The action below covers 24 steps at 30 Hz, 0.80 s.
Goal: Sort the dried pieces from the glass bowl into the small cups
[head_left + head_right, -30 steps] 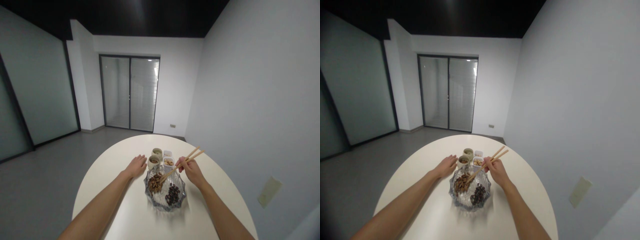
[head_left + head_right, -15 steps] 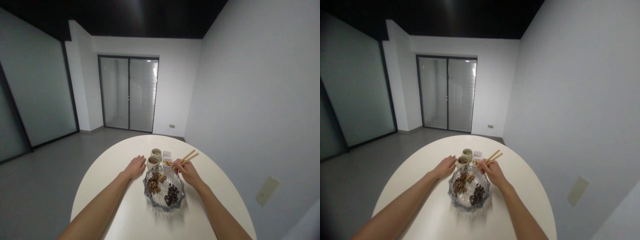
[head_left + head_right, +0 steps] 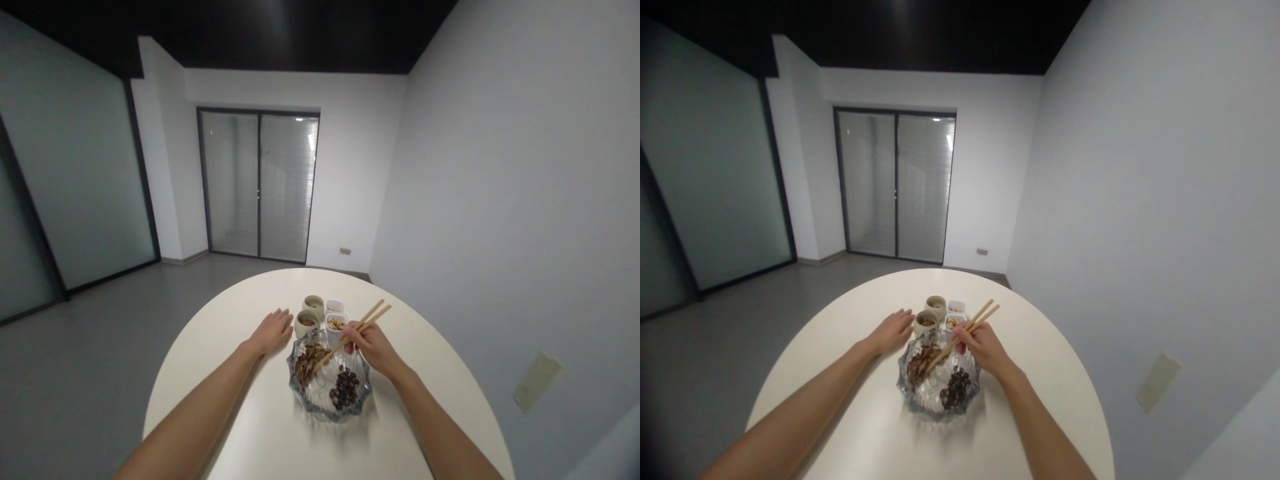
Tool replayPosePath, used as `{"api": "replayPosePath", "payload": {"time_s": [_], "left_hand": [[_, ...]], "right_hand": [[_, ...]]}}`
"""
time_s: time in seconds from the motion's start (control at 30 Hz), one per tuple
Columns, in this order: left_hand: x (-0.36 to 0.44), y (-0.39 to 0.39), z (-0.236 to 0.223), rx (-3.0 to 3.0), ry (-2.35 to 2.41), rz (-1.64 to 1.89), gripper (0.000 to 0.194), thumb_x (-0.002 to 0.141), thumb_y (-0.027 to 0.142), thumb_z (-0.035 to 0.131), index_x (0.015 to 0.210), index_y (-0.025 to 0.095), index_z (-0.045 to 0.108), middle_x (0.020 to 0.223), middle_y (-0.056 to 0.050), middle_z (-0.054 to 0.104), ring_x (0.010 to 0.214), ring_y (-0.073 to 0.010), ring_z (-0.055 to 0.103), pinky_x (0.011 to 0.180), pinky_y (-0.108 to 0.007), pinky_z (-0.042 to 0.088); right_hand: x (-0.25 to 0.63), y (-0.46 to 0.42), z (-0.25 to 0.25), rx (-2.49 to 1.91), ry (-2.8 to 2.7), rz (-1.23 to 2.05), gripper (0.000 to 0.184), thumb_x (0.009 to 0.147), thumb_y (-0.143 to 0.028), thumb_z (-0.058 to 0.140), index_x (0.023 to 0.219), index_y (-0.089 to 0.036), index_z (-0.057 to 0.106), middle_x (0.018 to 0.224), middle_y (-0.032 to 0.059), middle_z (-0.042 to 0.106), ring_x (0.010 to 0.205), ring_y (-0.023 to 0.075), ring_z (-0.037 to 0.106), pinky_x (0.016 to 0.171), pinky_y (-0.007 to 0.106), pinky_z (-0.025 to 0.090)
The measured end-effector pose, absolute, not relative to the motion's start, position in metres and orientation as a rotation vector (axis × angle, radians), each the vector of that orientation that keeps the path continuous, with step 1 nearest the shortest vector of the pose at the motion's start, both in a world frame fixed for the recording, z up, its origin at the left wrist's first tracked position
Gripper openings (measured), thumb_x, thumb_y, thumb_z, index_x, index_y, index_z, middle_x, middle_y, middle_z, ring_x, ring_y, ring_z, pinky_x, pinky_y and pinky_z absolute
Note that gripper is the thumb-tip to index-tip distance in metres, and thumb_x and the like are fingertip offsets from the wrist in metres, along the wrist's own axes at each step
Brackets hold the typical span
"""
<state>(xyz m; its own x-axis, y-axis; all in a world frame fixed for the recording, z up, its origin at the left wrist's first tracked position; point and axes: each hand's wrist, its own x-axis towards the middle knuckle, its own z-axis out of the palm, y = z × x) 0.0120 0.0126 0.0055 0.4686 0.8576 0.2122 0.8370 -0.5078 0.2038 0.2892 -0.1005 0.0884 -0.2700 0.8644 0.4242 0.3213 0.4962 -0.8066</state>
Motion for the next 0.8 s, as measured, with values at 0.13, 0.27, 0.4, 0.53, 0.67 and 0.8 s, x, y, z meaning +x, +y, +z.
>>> {"api": "replayPosePath", "payload": {"time_s": [0.13, 0.27, 0.4, 0.53, 0.67, 0.8], "left_hand": [[0.012, 0.013, 0.005, 2.615, 1.526, 0.431, 0.049, 0.099, 0.039, 0.034, 0.142, 0.019, 0.047, 0.155, -0.012, 0.037, 0.144, -0.0319, 0.029, 0.117, -0.05, 0.026], [0.012, 0.013, 0.005, 2.592, 1.52, 0.442, 0.049, 0.098, 0.039, 0.035, 0.142, 0.02, 0.047, 0.155, -0.011, 0.036, 0.145, -0.0318, 0.028, 0.117, -0.05, 0.025], [0.011, 0.013, 0.005, 2.576, 1.522, 0.453, 0.049, 0.098, 0.04, 0.034, 0.142, 0.02, 0.046, 0.156, -0.01, 0.036, 0.145, -0.0307, 0.028, 0.118, -0.049, 0.025], [0.011, 0.012, 0.006, 2.592, 1.52, 0.441, 0.049, 0.099, 0.039, 0.034, 0.142, 0.02, 0.046, 0.155, -0.01, 0.037, 0.144, -0.0314, 0.029, 0.117, -0.049, 0.025], [0.012, 0.011, 0.007, 2.611, 1.522, 0.447, 0.047, 0.098, 0.038, 0.034, 0.14, 0.02, 0.048, 0.154, -0.011, 0.038, 0.144, -0.0313, 0.031, 0.117, -0.049, 0.026], [0.012, 0.011, 0.008, 2.617, 1.519, 0.451, 0.046, 0.098, 0.038, 0.034, 0.138, 0.021, 0.049, 0.154, -0.01, 0.039, 0.143, -0.0307, 0.032, 0.117, -0.049, 0.027]], "right_hand": [[0.288, -0.1, 0.09, -0.95, -1.801, 0.695, 0.046, 0.093, -0.055, 0.054, 0.078, -0.017, 0.075, 0.059, 0.0028, 0.065, 0.056, 0.0154, 0.061, 0.054, 0.024, 0.049], [0.295, -0.096, 0.09, -0.949, -1.747, 0.683, 0.049, 0.092, -0.06, 0.053, 0.081, -0.017, 0.075, 0.061, 0.0033, 0.066, 0.055, 0.016, 0.061, 0.051, 0.025, 0.049], [0.298, -0.095, 0.09, -0.975, -1.736, 0.672, 0.052, 0.092, -0.062, 0.05, 0.078, -0.017, 0.073, 0.057, 0.0026, 0.064, 0.052, 0.0158, 0.059, 0.05, 0.025, 0.048], [0.298, -0.097, 0.091, -1.026, -1.769, 0.625, 0.055, 0.093, -0.061, 0.047, 0.071, -0.017, 0.072, 0.051, 0.0019, 0.061, 0.049, 0.0156, 0.058, 0.051, 0.025, 0.047], [0.298, -0.097, 0.091, -1.047, -1.804, 0.541, 0.053, 0.095, -0.058, 0.047, 0.071, -0.018, 0.072, 0.052, 0.002, 0.062, 0.051, 0.0163, 0.06, 0.054, 0.026, 0.048], [0.298, -0.096, 0.091, -1.02, -1.806, 0.507, 0.048, 0.095, -0.055, 0.049, 0.076, -0.018, 0.074, 0.058, 0.0026, 0.065, 0.056, 0.0172, 0.062, 0.056, 0.026, 0.049]]}}
